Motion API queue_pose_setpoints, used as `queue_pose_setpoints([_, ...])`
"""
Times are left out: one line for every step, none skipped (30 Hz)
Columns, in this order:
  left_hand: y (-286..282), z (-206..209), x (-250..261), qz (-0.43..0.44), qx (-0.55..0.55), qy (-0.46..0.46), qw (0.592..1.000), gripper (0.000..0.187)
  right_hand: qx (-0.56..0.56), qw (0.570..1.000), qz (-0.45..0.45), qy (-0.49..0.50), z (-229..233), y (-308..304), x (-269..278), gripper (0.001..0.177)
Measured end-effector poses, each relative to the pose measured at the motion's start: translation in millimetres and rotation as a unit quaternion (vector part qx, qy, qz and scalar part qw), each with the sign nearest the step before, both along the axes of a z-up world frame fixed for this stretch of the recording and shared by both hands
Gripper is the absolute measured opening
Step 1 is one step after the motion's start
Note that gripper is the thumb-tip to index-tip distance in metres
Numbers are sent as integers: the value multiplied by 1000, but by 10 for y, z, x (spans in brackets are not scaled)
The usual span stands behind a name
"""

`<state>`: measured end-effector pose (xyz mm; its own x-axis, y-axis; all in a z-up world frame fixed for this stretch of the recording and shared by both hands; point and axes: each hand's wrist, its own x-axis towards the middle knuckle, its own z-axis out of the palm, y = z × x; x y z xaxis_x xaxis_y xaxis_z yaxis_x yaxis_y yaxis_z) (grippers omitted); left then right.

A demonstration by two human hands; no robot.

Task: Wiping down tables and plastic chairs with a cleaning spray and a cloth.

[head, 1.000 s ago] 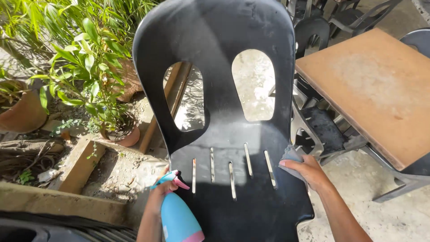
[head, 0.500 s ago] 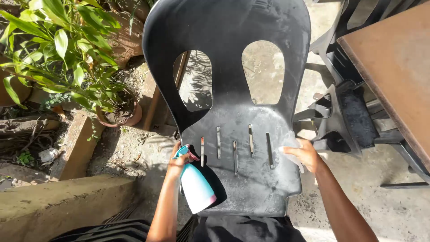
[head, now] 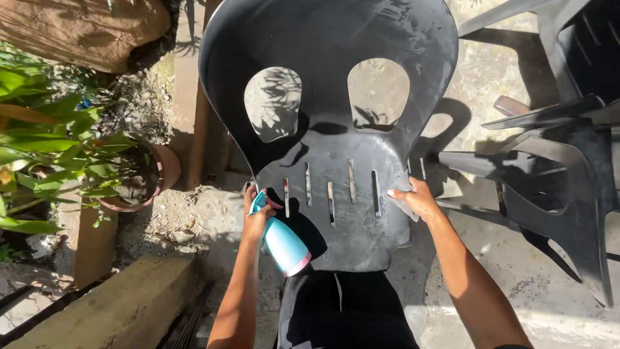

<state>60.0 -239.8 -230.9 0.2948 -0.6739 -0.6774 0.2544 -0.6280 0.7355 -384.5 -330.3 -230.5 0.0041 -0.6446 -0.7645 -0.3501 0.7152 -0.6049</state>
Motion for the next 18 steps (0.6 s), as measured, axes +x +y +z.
queue_pose_setpoints([-58,-114,8,0,11,-8,1000,79,-6,1000,6,22,-197,-31,52,51])
queue_pose_setpoints([-161,-220,19,2,28,-5,1000,79,12,1000,8,25,-363,-124,87,51])
queue_pose_setpoints([-191,-300,29,-2,15,2,1000,79,12,1000,-12,7,-512,-128,119,48])
queue_pose_setpoints([-215,-377,36,-6,2,8,1000,79,12,999,-34,-11,-656,-120,146,46])
queue_pose_setpoints([-171,-569,64,-6,21,12,1000,79,31,999,-34,-7,-837,-71,166,46])
queue_pose_setpoints([-116,-739,87,-2,11,23,1000,80,5,998,-50,-40,-996,-12,182,45])
queue_pose_setpoints([-122,-914,123,-1,-6,34,999,80,-27,995,-68,-74,-1158,-1,208,44])
queue_pose_setpoints([-133,-985,148,-2,7,36,999,80,-15,995,-70,-71,-1218,25,255,44])
queue_pose_setpoints([-134,-1039,170,-9,1,41,999,81,-15,995,-77,-62,-1255,62,299,43])
queue_pose_setpoints([-128,-1066,190,-16,-5,46,999,81,-15,995,-85,-53,-1264,105,341,42])
queue_pose_setpoints([5,-1189,226,-17,5,48,999,81,-5,995,-87,-50,-1382,177,295,42])
queue_pose_setpoints([145,-1273,263,-27,-3,53,998,82,-8,997,-77,-24,-1463,256,248,38])
queue_pose_setpoints([185,-1374,344,-37,-21,55,998,82,-20,998,-67,-2,-1574,233,245,34])
queue_pose_setpoints([198,-1306,443,-39,-20,53,998,82,-19,997,-69,-3,-1522,200,218,34])
queue_pose_setpoints([190,-1245,515,-51,-40,31,997,73,-20,985,-155,-80,-1456,139,165,32])
queue_pose_setpoints([186,-1164,585,-62,-60,9,996,65,-21,959,-238,-156,-1369,82,109,32])
queue_pose_setpoints([-20,-926,580,-62,-68,9,996,65,-29,958,-237,-157,-1161,-80,94,32])
queue_pose_setpoints([-214,-672,576,-61,-74,2,995,65,-64,933,-281,-214,-939,-232,80,31])
